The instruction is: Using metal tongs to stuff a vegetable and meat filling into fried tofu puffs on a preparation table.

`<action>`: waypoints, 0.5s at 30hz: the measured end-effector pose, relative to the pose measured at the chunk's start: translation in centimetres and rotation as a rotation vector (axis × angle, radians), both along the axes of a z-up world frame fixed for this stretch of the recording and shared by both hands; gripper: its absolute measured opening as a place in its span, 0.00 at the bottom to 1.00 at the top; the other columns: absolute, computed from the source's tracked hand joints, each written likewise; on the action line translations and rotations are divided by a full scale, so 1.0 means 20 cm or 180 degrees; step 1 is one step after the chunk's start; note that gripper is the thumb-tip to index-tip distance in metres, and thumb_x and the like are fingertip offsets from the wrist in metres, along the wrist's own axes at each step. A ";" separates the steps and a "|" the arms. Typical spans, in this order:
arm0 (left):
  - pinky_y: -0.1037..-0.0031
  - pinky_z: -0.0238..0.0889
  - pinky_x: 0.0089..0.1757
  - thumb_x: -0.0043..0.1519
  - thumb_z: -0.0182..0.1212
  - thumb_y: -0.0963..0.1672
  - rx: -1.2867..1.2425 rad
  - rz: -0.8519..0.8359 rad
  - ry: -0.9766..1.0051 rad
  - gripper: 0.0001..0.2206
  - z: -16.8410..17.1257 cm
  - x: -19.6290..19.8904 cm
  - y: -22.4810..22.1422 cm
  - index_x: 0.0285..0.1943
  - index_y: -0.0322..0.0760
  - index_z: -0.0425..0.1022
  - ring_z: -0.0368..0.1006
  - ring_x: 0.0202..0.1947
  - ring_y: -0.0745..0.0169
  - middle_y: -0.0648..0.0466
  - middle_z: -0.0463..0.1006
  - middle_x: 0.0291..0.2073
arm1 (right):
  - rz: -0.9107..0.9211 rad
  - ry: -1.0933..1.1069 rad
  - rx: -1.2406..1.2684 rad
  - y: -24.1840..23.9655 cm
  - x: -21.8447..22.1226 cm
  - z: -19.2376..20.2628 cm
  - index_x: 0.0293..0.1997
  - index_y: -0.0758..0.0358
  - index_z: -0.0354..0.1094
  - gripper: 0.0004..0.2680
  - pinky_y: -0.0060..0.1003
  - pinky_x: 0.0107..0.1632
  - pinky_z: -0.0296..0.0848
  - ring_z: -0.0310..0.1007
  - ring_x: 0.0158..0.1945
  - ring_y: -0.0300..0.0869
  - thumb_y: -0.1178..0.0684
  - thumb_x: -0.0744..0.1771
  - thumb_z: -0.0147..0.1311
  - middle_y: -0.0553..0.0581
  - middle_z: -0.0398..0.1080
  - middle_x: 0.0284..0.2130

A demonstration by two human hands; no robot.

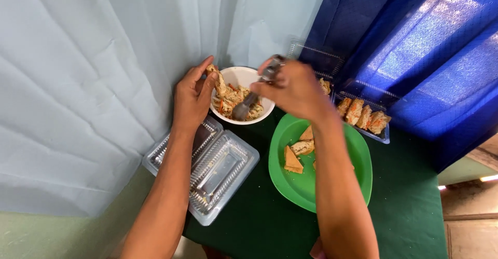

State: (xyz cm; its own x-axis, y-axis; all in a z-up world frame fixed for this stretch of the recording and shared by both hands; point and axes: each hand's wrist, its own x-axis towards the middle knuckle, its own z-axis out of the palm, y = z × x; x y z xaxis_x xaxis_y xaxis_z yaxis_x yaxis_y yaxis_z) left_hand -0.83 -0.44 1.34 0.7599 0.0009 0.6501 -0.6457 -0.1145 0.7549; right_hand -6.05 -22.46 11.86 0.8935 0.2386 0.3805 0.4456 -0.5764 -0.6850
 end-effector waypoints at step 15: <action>0.63 0.71 0.51 0.73 0.54 0.42 -0.0067 0.0044 -0.0044 0.16 -0.02 0.00 0.00 0.67 0.27 0.70 0.75 0.55 0.49 0.36 0.79 0.49 | -0.0171 0.0466 0.0826 0.02 0.01 0.02 0.46 0.65 0.72 0.09 0.35 0.42 0.80 0.76 0.32 0.38 0.56 0.64 0.63 0.58 0.76 0.30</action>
